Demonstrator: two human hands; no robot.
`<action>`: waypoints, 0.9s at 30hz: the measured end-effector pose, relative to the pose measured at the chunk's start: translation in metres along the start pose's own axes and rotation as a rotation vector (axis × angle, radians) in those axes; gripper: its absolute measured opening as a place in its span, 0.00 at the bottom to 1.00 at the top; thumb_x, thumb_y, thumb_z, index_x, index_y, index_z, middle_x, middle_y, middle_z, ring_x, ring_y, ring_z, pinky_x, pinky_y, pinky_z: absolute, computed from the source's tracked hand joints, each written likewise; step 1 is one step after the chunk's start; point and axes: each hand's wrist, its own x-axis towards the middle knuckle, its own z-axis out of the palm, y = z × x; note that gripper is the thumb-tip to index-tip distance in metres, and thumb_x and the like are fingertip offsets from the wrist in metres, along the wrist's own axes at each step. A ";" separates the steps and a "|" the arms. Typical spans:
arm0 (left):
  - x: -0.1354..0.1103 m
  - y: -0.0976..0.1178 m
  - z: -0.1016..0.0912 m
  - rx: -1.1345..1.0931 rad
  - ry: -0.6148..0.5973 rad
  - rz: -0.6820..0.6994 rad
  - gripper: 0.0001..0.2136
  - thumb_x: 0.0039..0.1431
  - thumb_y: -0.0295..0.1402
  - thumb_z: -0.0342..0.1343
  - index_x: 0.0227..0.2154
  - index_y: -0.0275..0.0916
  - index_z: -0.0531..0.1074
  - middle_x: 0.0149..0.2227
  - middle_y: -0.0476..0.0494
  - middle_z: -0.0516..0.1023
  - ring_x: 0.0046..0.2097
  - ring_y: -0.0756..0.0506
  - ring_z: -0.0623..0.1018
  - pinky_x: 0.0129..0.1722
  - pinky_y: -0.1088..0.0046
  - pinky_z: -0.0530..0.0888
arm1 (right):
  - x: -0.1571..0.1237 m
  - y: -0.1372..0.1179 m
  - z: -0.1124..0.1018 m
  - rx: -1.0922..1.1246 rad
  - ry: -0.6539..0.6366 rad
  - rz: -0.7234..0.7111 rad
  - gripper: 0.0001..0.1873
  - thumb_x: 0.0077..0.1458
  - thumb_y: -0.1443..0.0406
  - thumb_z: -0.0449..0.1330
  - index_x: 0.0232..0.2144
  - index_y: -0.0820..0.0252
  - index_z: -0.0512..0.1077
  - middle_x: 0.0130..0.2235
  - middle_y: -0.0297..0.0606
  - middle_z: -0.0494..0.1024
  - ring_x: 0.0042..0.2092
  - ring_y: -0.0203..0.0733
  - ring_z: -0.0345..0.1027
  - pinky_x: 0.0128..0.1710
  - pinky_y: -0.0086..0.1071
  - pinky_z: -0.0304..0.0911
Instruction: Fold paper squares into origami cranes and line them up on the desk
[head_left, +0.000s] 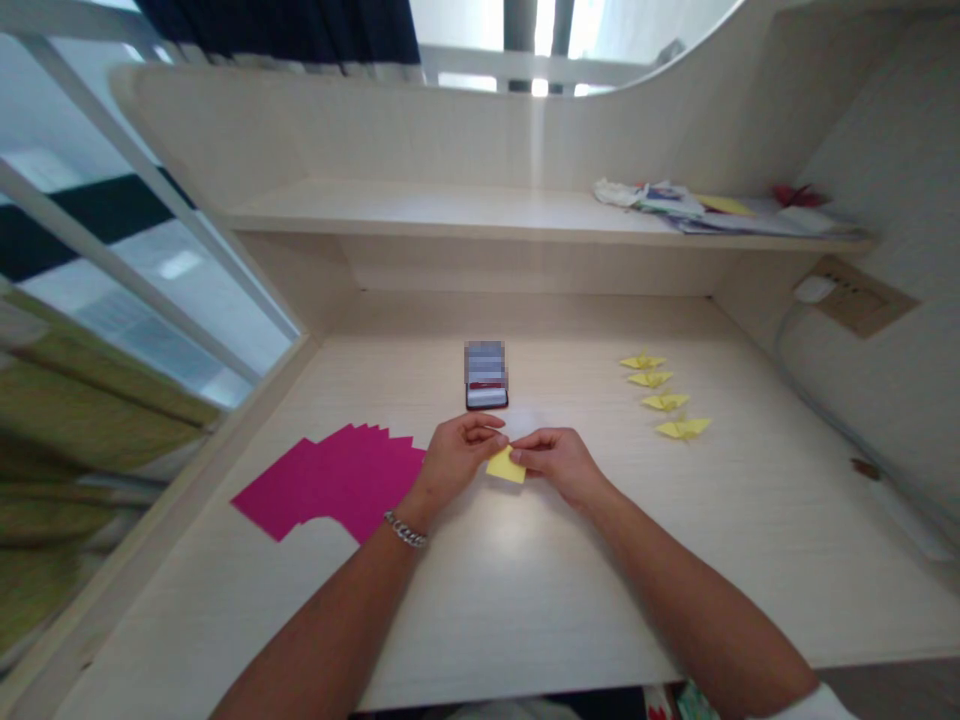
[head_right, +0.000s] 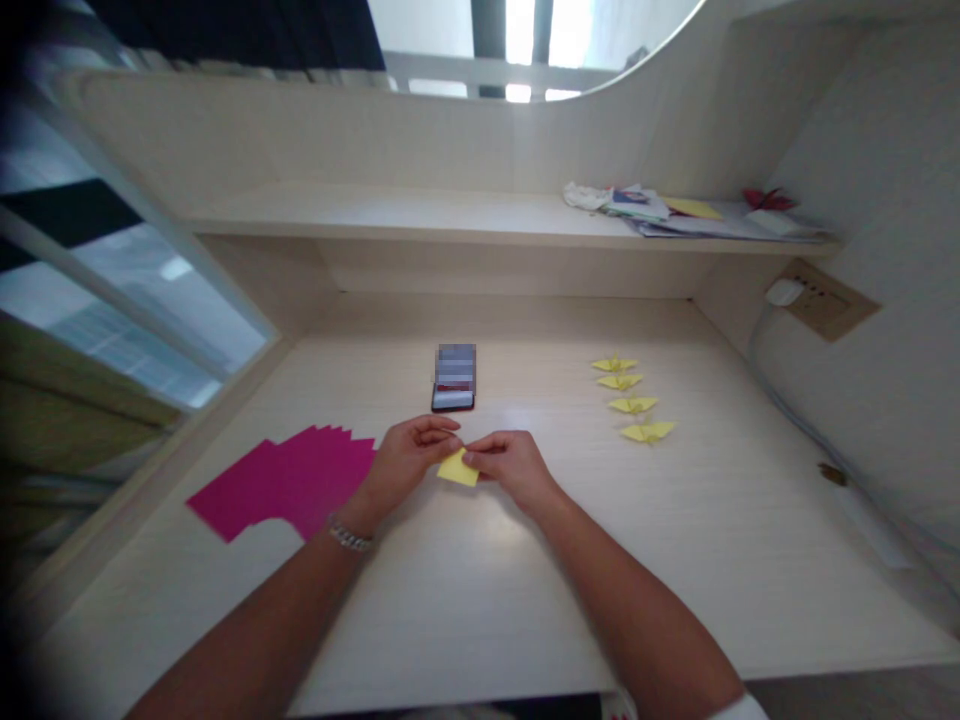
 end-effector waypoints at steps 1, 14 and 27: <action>0.000 0.000 0.000 0.002 0.002 -0.002 0.12 0.44 0.30 0.64 0.33 0.35 0.74 0.27 0.46 0.79 0.29 0.49 0.77 0.30 0.76 0.73 | 0.000 0.000 0.000 0.006 0.004 0.004 0.15 0.32 0.62 0.71 0.26 0.63 0.77 0.27 0.38 0.78 0.28 0.38 0.71 0.34 0.37 0.67; 0.000 -0.002 -0.001 -0.010 -0.010 -0.003 0.13 0.44 0.32 0.65 0.34 0.35 0.73 0.28 0.45 0.79 0.29 0.48 0.78 0.30 0.74 0.73 | 0.000 0.000 0.002 0.063 0.017 0.050 0.16 0.29 0.64 0.72 0.25 0.64 0.77 0.28 0.39 0.78 0.30 0.40 0.72 0.36 0.38 0.67; -0.003 0.002 0.002 0.005 -0.030 0.013 0.13 0.40 0.30 0.66 0.31 0.35 0.72 0.24 0.48 0.77 0.27 0.50 0.76 0.27 0.77 0.71 | -0.003 -0.002 0.002 0.001 0.039 0.025 0.16 0.30 0.62 0.72 0.25 0.64 0.77 0.26 0.39 0.78 0.28 0.38 0.71 0.32 0.36 0.66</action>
